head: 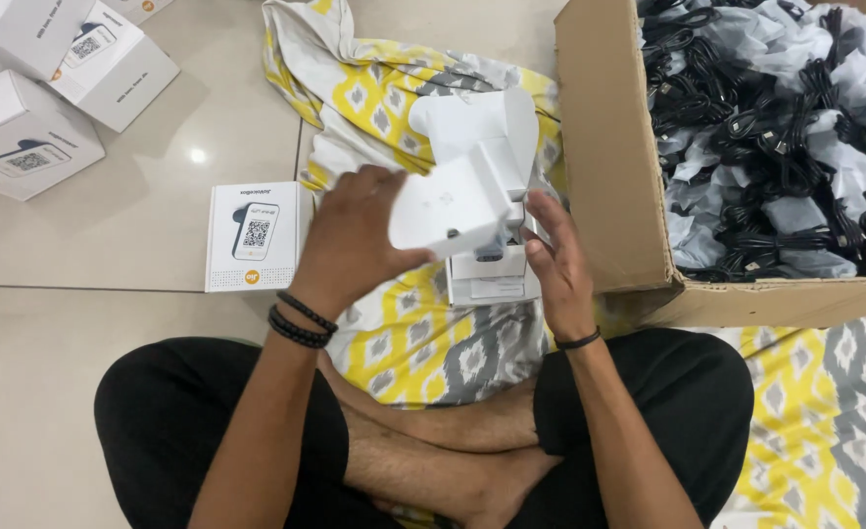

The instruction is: The person is unboxing a series of small electronic items and repacking them with cables into new boxes.

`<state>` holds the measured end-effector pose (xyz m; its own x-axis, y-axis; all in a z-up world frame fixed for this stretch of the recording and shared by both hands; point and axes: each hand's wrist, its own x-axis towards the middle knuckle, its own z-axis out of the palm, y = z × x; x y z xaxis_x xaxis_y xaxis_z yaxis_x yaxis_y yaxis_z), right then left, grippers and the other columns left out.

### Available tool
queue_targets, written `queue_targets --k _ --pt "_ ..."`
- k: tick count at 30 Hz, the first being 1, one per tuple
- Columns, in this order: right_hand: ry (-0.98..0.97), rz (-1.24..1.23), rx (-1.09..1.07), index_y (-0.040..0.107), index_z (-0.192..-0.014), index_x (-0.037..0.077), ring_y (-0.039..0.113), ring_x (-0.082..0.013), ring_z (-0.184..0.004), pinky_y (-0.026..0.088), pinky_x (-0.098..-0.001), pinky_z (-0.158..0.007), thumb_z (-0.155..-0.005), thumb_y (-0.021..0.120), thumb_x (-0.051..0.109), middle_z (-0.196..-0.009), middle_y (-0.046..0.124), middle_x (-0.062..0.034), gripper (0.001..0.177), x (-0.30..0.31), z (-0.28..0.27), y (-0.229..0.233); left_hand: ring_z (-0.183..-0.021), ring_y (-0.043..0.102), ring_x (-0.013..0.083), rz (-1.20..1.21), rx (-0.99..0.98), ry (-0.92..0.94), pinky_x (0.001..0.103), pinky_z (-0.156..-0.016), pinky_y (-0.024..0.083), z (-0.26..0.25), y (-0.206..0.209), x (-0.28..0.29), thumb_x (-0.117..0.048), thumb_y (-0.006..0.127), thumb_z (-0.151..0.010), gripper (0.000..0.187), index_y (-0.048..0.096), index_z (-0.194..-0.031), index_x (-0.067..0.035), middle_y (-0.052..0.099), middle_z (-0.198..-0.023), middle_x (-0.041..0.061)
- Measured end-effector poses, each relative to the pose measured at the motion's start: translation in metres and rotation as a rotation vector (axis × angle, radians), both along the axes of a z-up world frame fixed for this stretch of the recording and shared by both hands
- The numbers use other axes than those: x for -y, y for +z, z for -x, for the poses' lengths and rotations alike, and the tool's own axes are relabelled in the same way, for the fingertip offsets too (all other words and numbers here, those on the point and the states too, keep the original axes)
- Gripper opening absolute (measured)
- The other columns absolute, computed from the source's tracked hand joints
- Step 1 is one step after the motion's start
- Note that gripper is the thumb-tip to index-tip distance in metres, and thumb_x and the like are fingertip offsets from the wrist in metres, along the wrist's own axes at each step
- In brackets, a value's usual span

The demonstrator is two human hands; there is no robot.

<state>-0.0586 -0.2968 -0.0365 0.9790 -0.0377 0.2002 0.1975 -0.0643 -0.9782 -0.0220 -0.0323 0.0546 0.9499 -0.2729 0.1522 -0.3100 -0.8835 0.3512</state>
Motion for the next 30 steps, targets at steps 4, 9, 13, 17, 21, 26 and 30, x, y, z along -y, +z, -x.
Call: queue_targets --k 4,9,13,17,21,26,30 --pt "-0.009 0.08 0.047 0.037 -0.158 0.0 0.044 -0.0252 -0.147 0.035 -0.0376 -0.121 -0.109 0.051 0.02 -0.159 0.046 -0.0189 0.056 -0.007 -0.002 -0.005 -0.121 0.054 0.0374 0.201 0.015 -0.234 0.045 -0.102 0.046 -0.002 -0.022 0.039 -0.042 0.09 -0.066 0.089 0.057 -0.136 0.002 0.057 -0.131 0.018" --pt "-0.142 0.243 -0.046 0.04 -0.157 0.002 0.055 -0.0321 -0.137 0.041 -0.0399 -0.114 -0.107 0.05 0.019 -0.15 0.055 -0.0238 0.054 0.004 -0.001 -0.023 -0.124 0.053 0.0368 0.243 -0.023 -0.326 0.043 -0.103 0.046 -0.02 -0.069 0.056 -0.044 0.089 -0.066 0.091 0.056 -0.137 0.002 0.056 -0.136 0.016" --pt "-0.192 0.441 -0.122 0.044 -0.152 0.004 0.065 -0.0384 -0.116 0.05 -0.0438 -0.098 -0.102 0.053 0.018 -0.129 0.064 -0.0274 0.053 -0.002 0.003 -0.008 -0.123 0.052 0.0367 0.19 -0.048 -0.376 0.044 -0.104 0.045 -0.029 -0.076 0.052 -0.047 0.089 -0.066 0.094 0.055 -0.137 0.003 0.056 -0.135 0.017" --pt "-0.19 0.565 -0.009 0.047 -0.148 0.0 0.064 -0.0447 -0.111 0.051 -0.0486 -0.094 -0.1 0.056 0.014 -0.124 0.065 -0.0299 0.051 -0.005 0.006 -0.001 -0.123 0.053 0.0341 0.177 -0.055 -0.417 0.043 -0.104 0.046 -0.036 -0.074 0.046 -0.047 0.089 -0.066 0.092 0.056 -0.135 0.004 0.059 -0.133 0.016" --pt "-0.182 0.716 0.062 0.05 -0.145 -0.003 0.06 -0.0463 -0.113 0.049 -0.0511 -0.096 -0.099 0.058 0.012 -0.125 0.064 -0.0294 0.049 -0.004 0.008 -0.015 -0.122 0.054 0.0335 0.154 -0.062 -0.409 0.042 -0.104 0.046 -0.037 -0.076 0.044 -0.045 0.09 -0.065 0.09 0.057 -0.134 0.004 0.06 -0.132 0.015" --pt "-0.218 0.88 0.066 0.052 -0.142 -0.005 0.058 -0.0423 -0.106 0.049 -0.0514 -0.092 -0.094 0.055 0.004 -0.114 0.062 -0.0244 0.05 -0.007 0.009 -0.01 -0.12 0.054 0.0329 0.117 -0.065 -0.384 0.044 -0.103 0.044 -0.037 -0.077 0.051 -0.041 0.091 -0.062 0.091 0.058 -0.134 0.003 0.06 -0.129 0.014" --pt "-0.232 0.927 0.047 0.053 -0.142 -0.004 0.059 -0.0392 -0.101 0.05 -0.0496 -0.087 -0.091 0.055 0.003 -0.108 0.061 -0.0219 0.051 -0.009 0.013 -0.002 -0.12 0.053 0.0321 0.104 -0.071 -0.372 0.044 -0.102 0.044 -0.034 -0.074 0.054 -0.04 0.092 -0.061 0.088 0.06 -0.133 0.001 0.06 -0.129 0.012"
